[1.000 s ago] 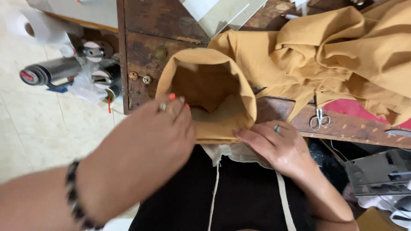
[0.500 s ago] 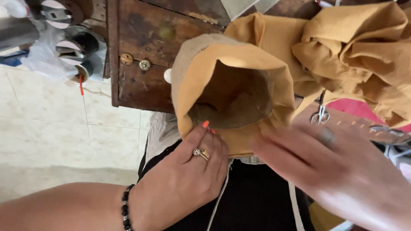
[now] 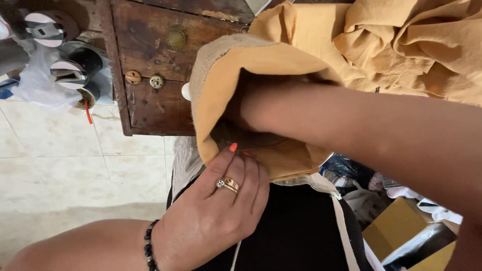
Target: The person cuts a circular piece from a tan fabric using scissors, then folds and inserts it into a burlap bag. They apply glue to a small round object and attach it to the bag's edge.
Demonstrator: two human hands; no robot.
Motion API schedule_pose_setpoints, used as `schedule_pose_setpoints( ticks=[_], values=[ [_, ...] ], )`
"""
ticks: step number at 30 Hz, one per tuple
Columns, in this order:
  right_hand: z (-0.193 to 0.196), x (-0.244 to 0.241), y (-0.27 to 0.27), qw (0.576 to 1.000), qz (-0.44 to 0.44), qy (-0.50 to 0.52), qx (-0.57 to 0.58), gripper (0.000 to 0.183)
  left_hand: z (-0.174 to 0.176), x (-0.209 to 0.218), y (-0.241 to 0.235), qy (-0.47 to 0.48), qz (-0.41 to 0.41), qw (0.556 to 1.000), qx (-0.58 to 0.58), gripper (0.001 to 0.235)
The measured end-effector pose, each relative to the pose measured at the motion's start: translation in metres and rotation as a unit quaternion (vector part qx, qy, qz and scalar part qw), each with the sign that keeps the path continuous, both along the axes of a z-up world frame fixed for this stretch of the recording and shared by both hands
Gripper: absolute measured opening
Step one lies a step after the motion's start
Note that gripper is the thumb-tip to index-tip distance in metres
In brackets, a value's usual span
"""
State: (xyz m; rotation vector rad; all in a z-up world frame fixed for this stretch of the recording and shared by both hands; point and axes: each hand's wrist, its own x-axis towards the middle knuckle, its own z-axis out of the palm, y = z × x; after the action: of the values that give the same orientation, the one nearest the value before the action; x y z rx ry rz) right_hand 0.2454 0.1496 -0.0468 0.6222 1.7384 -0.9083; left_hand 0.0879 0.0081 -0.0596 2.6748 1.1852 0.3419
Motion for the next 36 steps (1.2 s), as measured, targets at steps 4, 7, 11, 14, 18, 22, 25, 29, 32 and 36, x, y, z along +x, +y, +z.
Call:
schedule_pose_setpoints(
  ticks=[4, 7, 11, 14, 18, 22, 25, 29, 32, 36],
  values=[
    [0.006, -0.007, 0.005, 1.000, -0.005, -0.028, -0.004, 0.022, 0.000, -0.002, 0.001, 0.002, -0.003, 1.000, 0.004, 0.024],
    [0.017, -0.008, 0.006, 0.999, -0.018, -0.051, -0.001, 0.023, -0.002, 0.000, 0.002, 0.017, -0.011, 1.000, 0.017, 0.024],
    [0.040, -0.010, 0.003, 0.997, -0.036, -0.070, 0.013, 0.024, 0.004, -0.006, -0.001, 0.008, -0.025, 1.000, 0.012, 0.023],
    [0.067, -0.010, -0.005, 0.994, -0.058, -0.085, 0.029, 0.025, 0.023, -0.035, -0.005, -0.016, -0.079, 0.997, 0.007, 0.027],
    [0.094, 0.123, -0.065, 0.928, -0.188, 0.131, 0.293, 0.022, -0.002, -0.116, -0.072, -0.087, 0.094, 0.988, -0.080, 0.035],
    [0.037, 0.247, -0.214, 0.608, -0.553, 0.261, 0.506, 0.019, 0.007, -0.157, -0.101, -0.087, 0.356, 0.930, 0.019, 0.021],
    [-0.024, 0.239, -0.286, 0.468, -0.645, 0.264, 0.543, 0.011, 0.002, -0.169, -0.094, -0.262, 0.374, 0.890, 0.008, 0.027],
    [-0.076, 0.214, -0.337, 0.337, -0.789, 0.285, 0.427, 0.024, 0.008, -0.172, -0.078, -0.289, 0.306, 0.907, -0.010, 0.030],
    [-0.084, 0.202, -0.344, 0.347, -0.781, 0.304, 0.421, 0.021, -0.001, -0.164, -0.065, -0.321, 0.255, 0.911, -0.043, 0.047],
    [-0.067, 0.179, -0.333, 0.374, -0.757, 0.354, 0.403, 0.014, -0.029, -0.129, -0.060, -0.397, 0.233, 0.851, -0.253, 0.074]
  ],
)
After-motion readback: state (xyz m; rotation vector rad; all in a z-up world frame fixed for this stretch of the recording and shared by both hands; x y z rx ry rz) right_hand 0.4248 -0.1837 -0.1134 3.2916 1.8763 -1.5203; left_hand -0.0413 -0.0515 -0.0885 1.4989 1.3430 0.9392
